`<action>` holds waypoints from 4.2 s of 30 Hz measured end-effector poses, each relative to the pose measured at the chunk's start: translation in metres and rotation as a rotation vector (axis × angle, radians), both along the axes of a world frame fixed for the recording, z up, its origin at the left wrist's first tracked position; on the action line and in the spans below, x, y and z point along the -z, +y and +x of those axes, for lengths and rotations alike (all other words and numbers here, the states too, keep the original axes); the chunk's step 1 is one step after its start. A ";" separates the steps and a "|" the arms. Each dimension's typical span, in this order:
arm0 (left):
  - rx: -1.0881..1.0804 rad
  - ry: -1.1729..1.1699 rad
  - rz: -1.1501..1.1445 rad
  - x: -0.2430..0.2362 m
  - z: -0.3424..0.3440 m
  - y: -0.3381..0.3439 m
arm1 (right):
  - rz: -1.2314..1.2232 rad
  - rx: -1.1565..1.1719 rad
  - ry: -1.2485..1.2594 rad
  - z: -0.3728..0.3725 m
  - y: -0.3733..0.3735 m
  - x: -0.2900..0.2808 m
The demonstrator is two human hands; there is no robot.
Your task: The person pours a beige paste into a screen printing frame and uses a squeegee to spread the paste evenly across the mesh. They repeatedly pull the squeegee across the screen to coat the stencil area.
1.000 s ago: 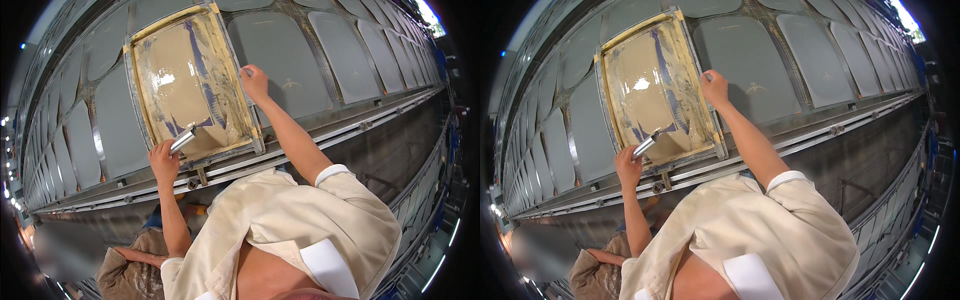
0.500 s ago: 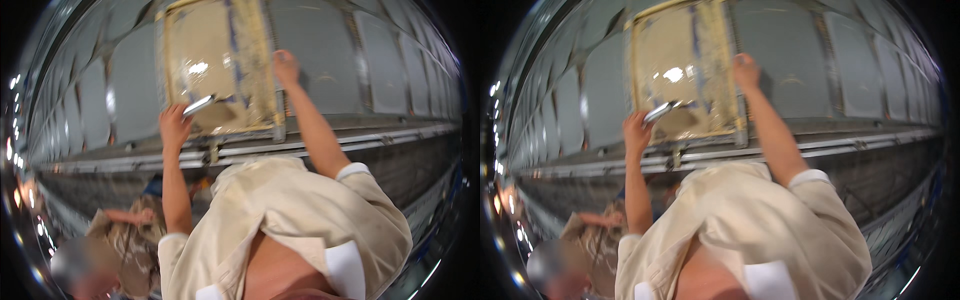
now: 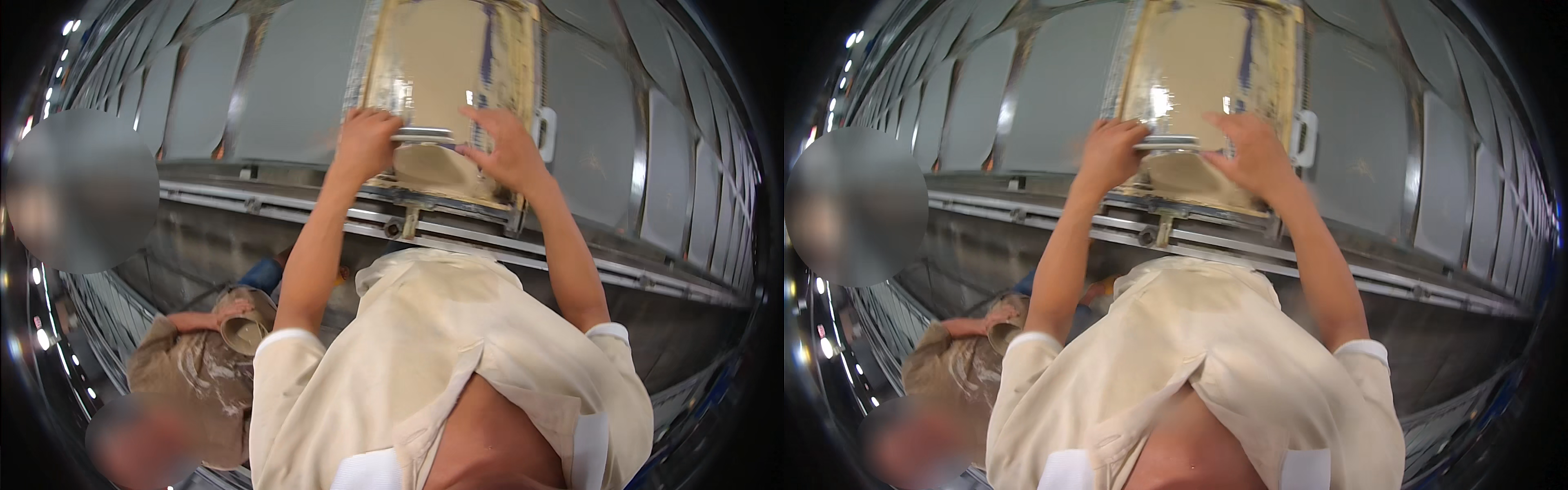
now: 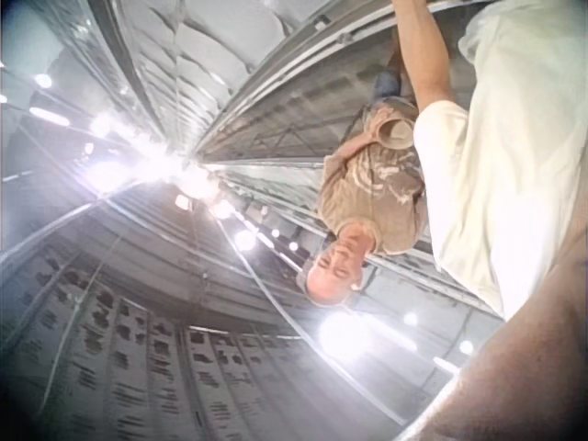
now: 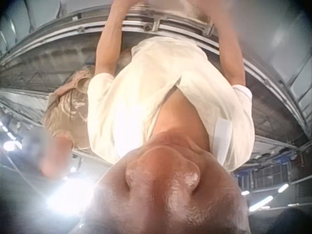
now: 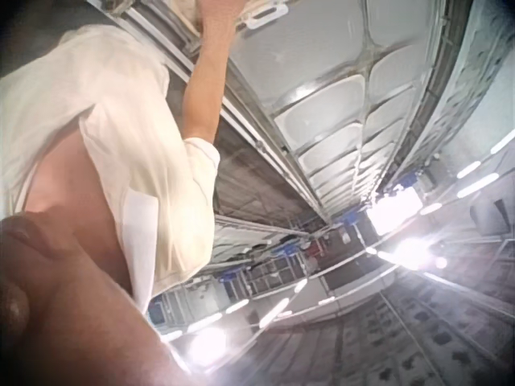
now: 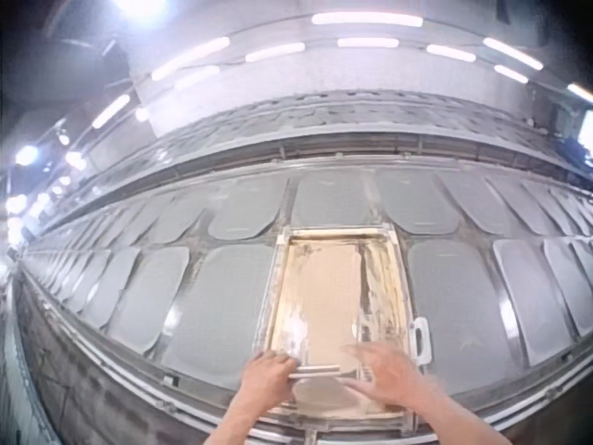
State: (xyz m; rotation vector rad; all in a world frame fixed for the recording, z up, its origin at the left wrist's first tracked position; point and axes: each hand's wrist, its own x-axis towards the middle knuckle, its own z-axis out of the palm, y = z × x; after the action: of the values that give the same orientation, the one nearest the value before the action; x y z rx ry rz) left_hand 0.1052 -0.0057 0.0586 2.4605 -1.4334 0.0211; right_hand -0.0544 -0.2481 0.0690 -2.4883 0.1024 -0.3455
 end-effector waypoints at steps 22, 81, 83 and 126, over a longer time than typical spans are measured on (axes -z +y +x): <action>-1.556 0.781 -0.817 0.111 -0.395 0.208 | 0.590 0.627 0.302 -0.132 -0.135 0.068; -0.970 -0.184 -0.699 -0.039 -0.199 0.145 | -0.248 -0.843 -0.478 -0.037 0.271 -0.160; -0.928 -0.136 -0.601 -0.046 -0.196 0.141 | -0.145 -0.799 -0.477 -0.029 0.255 -0.156; -0.300 0.190 -0.531 0.006 -0.090 0.006 | 0.311 0.209 -0.176 -0.037 0.012 -0.127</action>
State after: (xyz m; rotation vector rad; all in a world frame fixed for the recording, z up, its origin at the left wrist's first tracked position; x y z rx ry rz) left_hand 0.0149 0.0000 0.0530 2.1358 -0.8348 0.1983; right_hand -0.0918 -0.2364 0.1958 -2.1343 0.3201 -0.5875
